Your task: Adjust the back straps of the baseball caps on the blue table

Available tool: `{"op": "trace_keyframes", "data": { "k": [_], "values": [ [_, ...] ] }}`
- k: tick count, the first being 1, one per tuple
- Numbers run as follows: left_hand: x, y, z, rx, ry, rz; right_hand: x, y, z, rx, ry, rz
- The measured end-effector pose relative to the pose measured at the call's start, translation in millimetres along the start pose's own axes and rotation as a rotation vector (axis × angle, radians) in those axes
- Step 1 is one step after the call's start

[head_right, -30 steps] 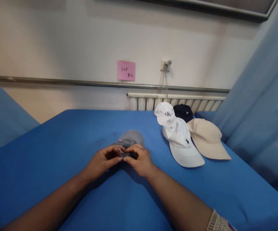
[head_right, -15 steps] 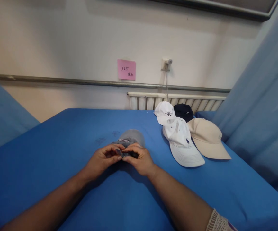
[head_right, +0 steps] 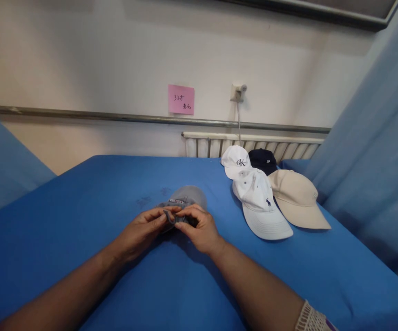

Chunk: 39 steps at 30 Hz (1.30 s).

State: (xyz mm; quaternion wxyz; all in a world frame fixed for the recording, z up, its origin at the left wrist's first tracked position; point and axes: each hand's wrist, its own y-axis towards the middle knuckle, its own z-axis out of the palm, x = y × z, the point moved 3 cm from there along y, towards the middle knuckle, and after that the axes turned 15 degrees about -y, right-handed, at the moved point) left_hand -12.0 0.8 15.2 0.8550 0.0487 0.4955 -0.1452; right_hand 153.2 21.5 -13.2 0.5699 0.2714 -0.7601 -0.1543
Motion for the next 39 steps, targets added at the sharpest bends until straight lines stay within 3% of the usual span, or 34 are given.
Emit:
{"op": "trace_keyframes", "data": {
  "k": [12, 35, 39],
  "values": [
    [-2.2, 1.5, -7.1, -0.057, 0.065, 0.105, 0.2, -2.4, -0.6, -0.046, -0.097, -0.010],
    [-5.8, 1.9, -6.1, -0.046, -0.097, 0.071, -2.7, -3.1, 4.7, 0.027, -0.144, 0.030],
    [-11.0, 3.5, -9.8, -0.081, 0.029, 0.098, -0.7, -3.2, 3.1, 0.005, -0.165, -0.012]
  ]
}}
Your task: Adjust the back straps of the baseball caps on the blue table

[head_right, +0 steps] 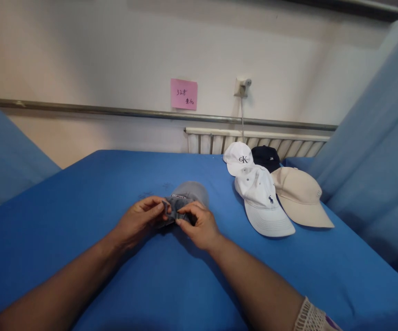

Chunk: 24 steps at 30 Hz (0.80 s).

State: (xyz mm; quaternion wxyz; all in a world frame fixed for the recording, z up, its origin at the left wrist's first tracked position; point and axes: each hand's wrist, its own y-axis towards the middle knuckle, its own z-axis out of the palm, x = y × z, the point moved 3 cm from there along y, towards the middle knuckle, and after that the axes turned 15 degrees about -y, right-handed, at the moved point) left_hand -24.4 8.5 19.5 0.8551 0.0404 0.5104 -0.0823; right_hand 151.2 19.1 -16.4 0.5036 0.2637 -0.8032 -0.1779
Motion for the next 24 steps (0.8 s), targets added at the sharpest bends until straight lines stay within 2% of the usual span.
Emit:
{"op": "trace_keyframes", "data": {
  "k": [4, 12, 17, 24],
  "values": [
    [-2.0, 2.2, -1.8, -0.004, 0.160, 0.039, 2.4, -0.2, -3.7, -0.024, -0.027, -0.062],
    [-3.1, 0.6, 3.8, 0.054, 0.336, 0.055, 5.6, -1.2, -8.5, -0.038, -0.120, -0.132],
    [-2.6, 0.1, 3.9, 0.029, 0.392, 0.058, 9.8, -1.7, -8.4, -0.051, -0.158, -0.178],
    [0.3, 1.7, 1.0, 0.039, 0.409, 0.128, 11.7, 0.2, -8.0, -0.034, -0.179, -0.169]
  ]
}}
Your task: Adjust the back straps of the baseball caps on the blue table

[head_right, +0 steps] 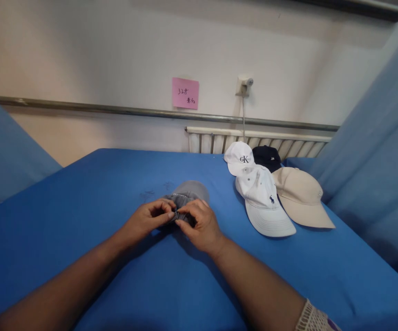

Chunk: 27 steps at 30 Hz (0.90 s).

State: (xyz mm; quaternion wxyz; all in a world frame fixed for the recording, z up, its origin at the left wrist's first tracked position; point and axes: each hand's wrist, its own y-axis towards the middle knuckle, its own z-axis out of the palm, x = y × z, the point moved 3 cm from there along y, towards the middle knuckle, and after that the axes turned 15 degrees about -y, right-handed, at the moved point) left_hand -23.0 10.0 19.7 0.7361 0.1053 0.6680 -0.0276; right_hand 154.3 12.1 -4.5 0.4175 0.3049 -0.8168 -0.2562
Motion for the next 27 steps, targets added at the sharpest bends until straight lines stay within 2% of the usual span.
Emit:
{"op": "trace_keyframes", "data": {
  "k": [19, 27],
  "values": [
    [6.6, 0.1, 1.4, -0.015, -0.049, -0.073, 2.5, -1.7, 1.1, 0.004, 0.024, -0.026],
    [9.0, -1.2, 1.0, 0.095, -0.127, -0.160, -0.5, -2.5, 2.1, 0.012, 0.077, -0.056]
  ]
}}
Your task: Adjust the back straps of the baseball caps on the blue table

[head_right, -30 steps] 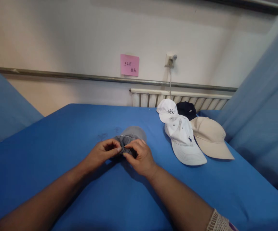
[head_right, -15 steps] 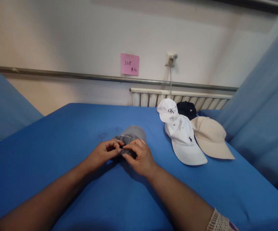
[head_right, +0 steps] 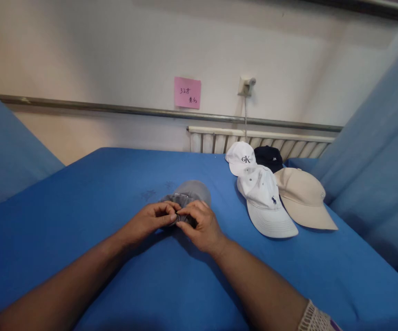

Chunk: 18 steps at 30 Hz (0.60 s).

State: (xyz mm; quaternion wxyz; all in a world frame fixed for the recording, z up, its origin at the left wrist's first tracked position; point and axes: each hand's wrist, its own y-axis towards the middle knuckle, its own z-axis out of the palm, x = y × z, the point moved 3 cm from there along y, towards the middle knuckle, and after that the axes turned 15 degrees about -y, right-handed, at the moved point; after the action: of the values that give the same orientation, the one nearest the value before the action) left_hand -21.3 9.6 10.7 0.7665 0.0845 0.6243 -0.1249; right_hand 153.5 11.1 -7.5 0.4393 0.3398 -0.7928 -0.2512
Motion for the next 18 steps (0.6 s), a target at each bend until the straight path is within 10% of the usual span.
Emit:
{"op": "trace_keyframes", "data": {
  "k": [18],
  "values": [
    [-2.2, 1.1, -4.9, -0.004, 0.013, 0.036, -6.3, 1.2, -2.0, -0.023, 0.049, 0.120]
  ]
}}
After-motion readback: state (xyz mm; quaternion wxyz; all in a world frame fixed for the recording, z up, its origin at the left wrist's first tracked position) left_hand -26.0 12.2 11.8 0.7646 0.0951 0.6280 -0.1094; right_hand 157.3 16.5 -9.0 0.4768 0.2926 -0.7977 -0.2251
